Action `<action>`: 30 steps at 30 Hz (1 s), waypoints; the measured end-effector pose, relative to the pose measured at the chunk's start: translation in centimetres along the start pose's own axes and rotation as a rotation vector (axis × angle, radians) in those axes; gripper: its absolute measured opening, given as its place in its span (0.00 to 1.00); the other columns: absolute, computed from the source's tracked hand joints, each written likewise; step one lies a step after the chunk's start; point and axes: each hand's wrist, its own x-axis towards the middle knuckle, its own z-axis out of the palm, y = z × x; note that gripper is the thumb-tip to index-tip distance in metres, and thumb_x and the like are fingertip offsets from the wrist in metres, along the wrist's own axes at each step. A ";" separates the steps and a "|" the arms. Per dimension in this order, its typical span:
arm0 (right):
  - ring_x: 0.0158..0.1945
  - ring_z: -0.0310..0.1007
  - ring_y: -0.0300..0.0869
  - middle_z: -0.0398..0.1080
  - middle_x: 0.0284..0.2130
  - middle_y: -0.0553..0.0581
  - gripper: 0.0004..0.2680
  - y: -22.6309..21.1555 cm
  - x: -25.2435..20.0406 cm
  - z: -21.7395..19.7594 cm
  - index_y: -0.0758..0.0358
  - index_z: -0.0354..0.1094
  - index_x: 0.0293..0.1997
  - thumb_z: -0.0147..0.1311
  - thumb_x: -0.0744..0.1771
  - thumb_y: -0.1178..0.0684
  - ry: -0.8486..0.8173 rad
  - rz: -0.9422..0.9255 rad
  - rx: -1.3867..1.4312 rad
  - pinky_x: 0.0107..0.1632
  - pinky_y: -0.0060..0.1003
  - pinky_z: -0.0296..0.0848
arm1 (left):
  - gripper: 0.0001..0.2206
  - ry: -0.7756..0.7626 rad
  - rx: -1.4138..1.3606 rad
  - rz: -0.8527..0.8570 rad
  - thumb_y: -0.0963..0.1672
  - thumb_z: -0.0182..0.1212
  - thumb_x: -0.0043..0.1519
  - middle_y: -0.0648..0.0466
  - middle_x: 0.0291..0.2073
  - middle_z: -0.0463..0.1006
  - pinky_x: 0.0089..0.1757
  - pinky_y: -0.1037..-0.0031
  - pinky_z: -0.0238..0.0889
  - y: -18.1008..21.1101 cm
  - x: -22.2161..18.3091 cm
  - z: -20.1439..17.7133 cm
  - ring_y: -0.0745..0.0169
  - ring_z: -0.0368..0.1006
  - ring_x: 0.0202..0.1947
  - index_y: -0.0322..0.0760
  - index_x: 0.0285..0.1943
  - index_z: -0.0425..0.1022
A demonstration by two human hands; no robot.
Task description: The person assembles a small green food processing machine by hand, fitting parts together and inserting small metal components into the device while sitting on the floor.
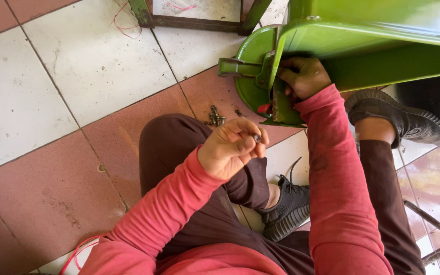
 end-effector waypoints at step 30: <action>0.16 0.61 0.35 0.67 0.18 0.50 0.07 1.2 0.6 -0.1 0.62 0.75 0.37 0.57 0.69 0.50 0.036 -0.029 -0.039 0.20 0.32 0.61 | 0.10 0.489 0.694 0.070 0.34 0.65 0.58 0.45 0.37 0.84 0.41 0.74 0.79 1.2 18.5 -22.2 0.62 0.81 0.35 0.23 0.48 0.80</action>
